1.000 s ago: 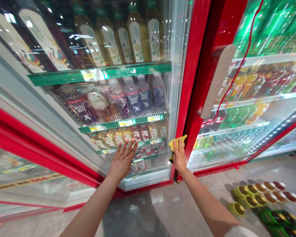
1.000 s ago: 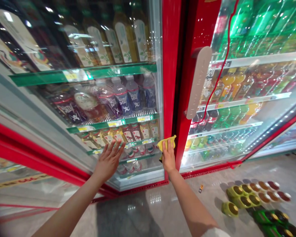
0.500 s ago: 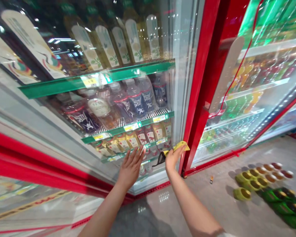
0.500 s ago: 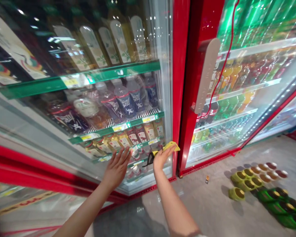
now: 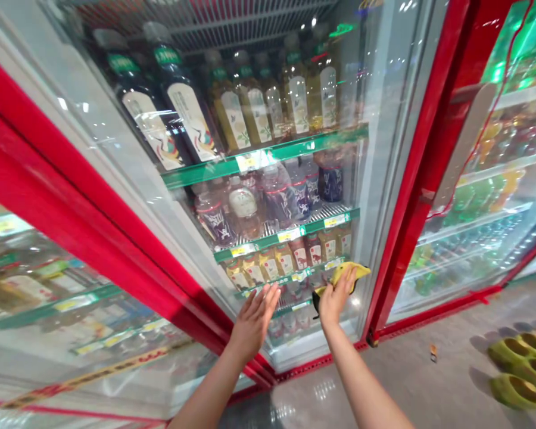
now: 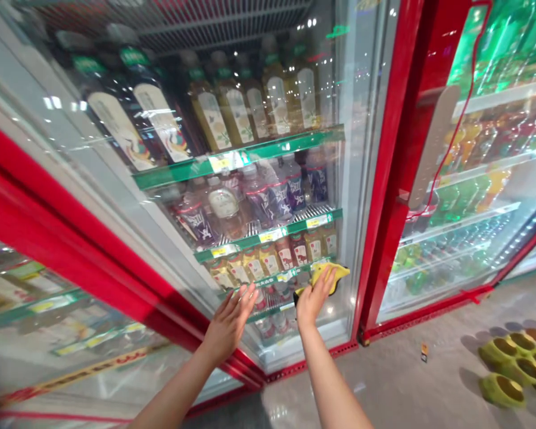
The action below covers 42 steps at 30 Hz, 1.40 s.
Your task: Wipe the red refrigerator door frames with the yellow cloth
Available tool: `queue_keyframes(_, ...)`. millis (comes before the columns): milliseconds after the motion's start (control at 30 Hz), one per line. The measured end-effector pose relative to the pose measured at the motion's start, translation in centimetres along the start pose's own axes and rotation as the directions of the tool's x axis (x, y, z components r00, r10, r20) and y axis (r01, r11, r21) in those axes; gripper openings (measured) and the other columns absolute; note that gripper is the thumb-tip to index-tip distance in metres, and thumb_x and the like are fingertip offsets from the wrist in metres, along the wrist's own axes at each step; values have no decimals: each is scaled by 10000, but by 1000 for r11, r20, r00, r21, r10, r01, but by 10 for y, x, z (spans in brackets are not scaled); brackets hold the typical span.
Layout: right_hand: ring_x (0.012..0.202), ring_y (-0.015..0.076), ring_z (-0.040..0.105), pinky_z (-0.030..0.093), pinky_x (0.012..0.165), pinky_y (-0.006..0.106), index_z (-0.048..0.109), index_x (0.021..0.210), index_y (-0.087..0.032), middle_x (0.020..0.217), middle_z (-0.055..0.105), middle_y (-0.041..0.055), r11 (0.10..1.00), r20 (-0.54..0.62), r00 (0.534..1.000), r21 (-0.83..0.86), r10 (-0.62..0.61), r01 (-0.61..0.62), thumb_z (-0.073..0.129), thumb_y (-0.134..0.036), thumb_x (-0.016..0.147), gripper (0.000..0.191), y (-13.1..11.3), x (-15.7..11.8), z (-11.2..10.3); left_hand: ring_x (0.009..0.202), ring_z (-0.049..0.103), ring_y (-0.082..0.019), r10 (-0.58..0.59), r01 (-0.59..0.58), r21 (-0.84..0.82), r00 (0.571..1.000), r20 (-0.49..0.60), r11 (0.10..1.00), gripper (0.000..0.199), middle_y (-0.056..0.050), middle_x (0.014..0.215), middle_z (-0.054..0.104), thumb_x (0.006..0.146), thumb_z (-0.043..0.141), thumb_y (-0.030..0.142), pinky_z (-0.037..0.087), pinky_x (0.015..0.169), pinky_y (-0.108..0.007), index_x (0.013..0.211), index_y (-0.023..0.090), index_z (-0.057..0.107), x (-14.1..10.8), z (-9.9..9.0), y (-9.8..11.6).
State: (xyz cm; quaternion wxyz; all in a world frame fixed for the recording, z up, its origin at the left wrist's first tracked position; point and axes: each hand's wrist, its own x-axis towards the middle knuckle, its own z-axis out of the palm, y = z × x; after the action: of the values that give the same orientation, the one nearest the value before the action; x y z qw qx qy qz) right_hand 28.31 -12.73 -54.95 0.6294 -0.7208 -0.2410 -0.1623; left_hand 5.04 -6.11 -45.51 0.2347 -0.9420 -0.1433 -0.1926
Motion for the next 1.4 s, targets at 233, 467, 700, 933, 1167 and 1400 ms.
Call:
queue_keyframes(233,1578,350,-94,274,1167,746,60,1637,-358,1725,-67,-18,921,250,897,-50,-364,387,395,-18,825,942,-74,-65,26,1508,353,-157,-33,34,0,990,-138,999,692,-32,1567,482,940,369,31,131,1290,-381,1597,219,257,-39,-25,-35)
queue_keyframes(467,1580,335,-90,258,1211,687,347,1581,-334,1678,288,-3,676,346,623,49,-702,735,498,-1,835,831,-104,-71,40,1438,462,-136,-196,213,62,958,-209,975,741,-42,1509,549,900,337,25,142,1283,-327,1607,218,226,-82,-43,-54)
queue_keyframes(700,1541,188,278,193,1297,469,558,1420,-373,1529,535,-92,311,411,187,258,-892,915,572,-182,974,486,-123,-56,37,1448,451,-150,-211,237,165,964,-161,957,872,4,1548,502,800,357,-15,83,1293,-330,1617,241,192,-122,-60,-64)
queue_keyframes(933,1499,245,369,309,1248,471,488,1494,-347,1594,452,-59,297,409,204,176,-889,939,526,-340,1019,477,-156,-78,57,1441,466,-181,-245,272,230,959,-140,934,884,-14,1560,486,813,372,8,175,1286,-388,1629,260,142,-150,-58,-64)
queue_keyframes(1167,1337,161,546,462,1116,354,696,1232,-379,1406,650,-91,67,379,-56,302,-924,951,522,-336,1034,267,-131,-53,26,1455,445,-171,-276,308,212,947,-165,927,863,-21,1555,491,828,380,26,149,1292,-356,1632,224,140,-152,-62,-65)
queue_keyframes(1400,1517,175,319,243,1284,477,480,1468,-449,1567,481,-110,99,283,-3,346,-959,933,498,-305,1033,459,-242,-37,36,1528,292,-229,-362,396,80,891,-274,915,823,-72,1555,486,905,459,118,125,1302,-452,1633,240,97,-155,-57,-68)
